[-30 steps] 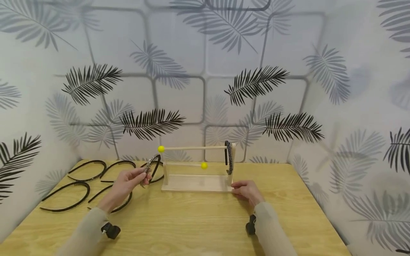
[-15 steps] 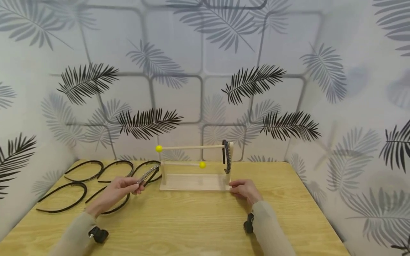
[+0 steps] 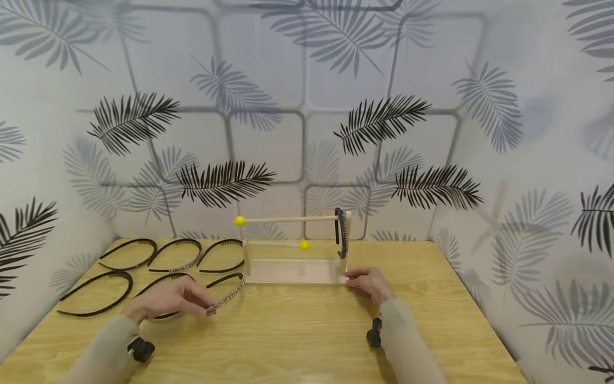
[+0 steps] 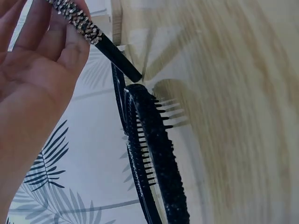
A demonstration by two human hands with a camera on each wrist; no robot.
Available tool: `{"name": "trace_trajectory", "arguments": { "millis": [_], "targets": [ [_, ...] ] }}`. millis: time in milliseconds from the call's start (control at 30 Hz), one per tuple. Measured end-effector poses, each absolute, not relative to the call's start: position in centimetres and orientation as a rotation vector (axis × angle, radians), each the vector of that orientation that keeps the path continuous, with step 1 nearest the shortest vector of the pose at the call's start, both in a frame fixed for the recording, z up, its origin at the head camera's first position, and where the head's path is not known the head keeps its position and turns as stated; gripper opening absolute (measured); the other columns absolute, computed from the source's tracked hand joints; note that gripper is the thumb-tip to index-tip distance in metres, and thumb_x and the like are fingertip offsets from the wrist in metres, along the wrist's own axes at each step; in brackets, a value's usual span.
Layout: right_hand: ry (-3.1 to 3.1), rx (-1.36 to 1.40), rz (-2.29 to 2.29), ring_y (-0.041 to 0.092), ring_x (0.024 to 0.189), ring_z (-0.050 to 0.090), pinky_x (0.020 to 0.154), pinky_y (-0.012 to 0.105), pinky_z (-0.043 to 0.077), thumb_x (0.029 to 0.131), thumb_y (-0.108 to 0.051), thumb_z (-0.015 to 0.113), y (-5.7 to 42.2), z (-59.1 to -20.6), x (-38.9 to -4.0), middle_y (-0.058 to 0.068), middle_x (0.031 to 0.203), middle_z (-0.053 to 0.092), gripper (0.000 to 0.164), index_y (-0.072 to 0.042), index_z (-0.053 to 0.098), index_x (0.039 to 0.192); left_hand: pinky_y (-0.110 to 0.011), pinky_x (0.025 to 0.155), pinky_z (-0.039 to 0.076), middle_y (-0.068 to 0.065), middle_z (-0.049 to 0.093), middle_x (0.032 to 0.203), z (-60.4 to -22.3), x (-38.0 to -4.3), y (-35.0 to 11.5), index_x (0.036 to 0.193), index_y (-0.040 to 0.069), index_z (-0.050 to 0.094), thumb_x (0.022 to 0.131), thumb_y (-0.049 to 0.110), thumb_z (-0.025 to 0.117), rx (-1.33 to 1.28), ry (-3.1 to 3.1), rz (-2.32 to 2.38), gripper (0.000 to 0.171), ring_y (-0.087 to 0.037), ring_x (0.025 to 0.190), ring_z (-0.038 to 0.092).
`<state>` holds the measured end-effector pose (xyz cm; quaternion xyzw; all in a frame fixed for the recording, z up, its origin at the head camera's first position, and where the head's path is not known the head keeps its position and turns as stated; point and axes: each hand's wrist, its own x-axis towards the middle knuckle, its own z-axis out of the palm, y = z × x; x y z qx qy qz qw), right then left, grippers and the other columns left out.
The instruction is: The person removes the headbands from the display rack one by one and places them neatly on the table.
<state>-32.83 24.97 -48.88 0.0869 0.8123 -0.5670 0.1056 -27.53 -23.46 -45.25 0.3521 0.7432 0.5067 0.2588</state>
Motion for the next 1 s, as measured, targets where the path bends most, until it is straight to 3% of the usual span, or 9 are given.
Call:
{"name": "trace_trajectory", "arguments": {
  "millis": [167,333,1000],
  "targets": [
    [2.395,0.263,-1.669,0.007,0.083,0.068,0.077,0.027,0.058,0.088,-0.001,0.069,25.0,-48.8,-32.8,0.018,0.118,0.068,0.033,0.003,0.066,0.121,-0.03,0.081,0.058,-0.018,0.073,0.109,-45.5,-27.8,-22.9,0.113,-0.003,0.072,0.086,0.006,0.073,0.882,2.03,1.326,0.028,-0.02,0.098,0.071],
    [2.394,0.253,-1.681,0.007,0.082,0.068,0.076,0.026,0.058,0.088,-0.001,0.07,25.2,-48.7,-32.7,0.018,0.117,0.068,0.034,0.004,0.066,0.121,-0.03,0.079,0.058,-0.013,0.074,0.105,-45.6,-28.2,-22.3,0.106,0.003,0.076,0.082,0.007,0.077,0.821,2.051,1.273,0.024,-0.019,0.093,0.072],
    [2.377,0.267,-1.701,0.007,0.08,0.069,0.074,0.026,0.058,0.088,0.0,0.069,25.0,-48.9,-32.8,0.014,0.11,0.071,0.033,0.005,0.066,0.121,-0.019,0.068,0.054,-0.006,0.077,0.088,-45.8,-29.1,-20.8,0.089,0.005,0.079,0.071,-0.004,0.081,0.835,2.184,0.958,0.02,-0.009,0.076,0.069]
  ]
}}
